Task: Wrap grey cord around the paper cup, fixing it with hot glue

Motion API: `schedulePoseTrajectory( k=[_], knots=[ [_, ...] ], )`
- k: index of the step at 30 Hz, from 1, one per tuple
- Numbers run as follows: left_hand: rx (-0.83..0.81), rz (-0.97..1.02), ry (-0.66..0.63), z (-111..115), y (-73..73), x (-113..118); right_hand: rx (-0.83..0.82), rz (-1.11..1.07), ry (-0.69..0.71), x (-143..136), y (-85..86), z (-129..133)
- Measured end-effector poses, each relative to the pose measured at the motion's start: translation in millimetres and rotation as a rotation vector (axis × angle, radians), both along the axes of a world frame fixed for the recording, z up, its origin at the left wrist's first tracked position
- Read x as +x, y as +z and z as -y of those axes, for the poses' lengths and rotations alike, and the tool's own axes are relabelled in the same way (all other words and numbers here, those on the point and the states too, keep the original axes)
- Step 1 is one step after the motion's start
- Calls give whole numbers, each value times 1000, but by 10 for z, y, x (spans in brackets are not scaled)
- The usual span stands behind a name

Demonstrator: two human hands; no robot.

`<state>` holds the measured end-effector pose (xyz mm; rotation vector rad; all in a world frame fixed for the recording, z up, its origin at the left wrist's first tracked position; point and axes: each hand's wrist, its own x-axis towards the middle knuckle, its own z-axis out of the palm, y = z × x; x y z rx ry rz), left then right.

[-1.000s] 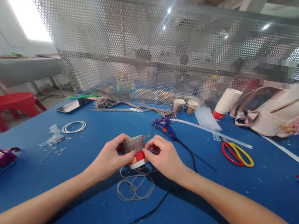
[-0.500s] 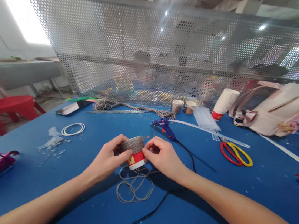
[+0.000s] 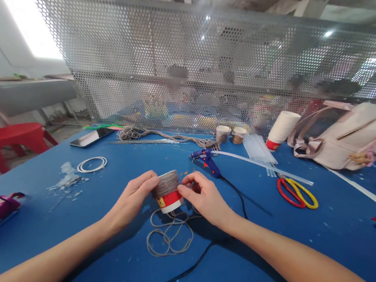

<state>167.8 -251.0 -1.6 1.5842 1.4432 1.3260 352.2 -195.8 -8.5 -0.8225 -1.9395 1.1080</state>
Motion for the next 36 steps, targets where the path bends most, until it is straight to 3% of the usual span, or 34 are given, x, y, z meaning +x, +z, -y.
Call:
schedulePoseTrajectory(
  k=[4,10,17,21,29,36],
  knots=[
    [3,-74,-2,-1,21,1,-129,88,55,-19,-15,41],
    [21,-198,-71,17,55,28,-91,80,81,-53,-65,57],
    [357,-611,-27,28,14,55,0,93,13,-48,-131,57],
    [457,-793,36,30,15,63,84,140,-34,-39,-138,77],
    [221,-656,89,58,11,117,313,315,-65,6,-95,78],
    [42,-555,99,34,27,105,520,198,-47,33,-122,47]
  ],
)
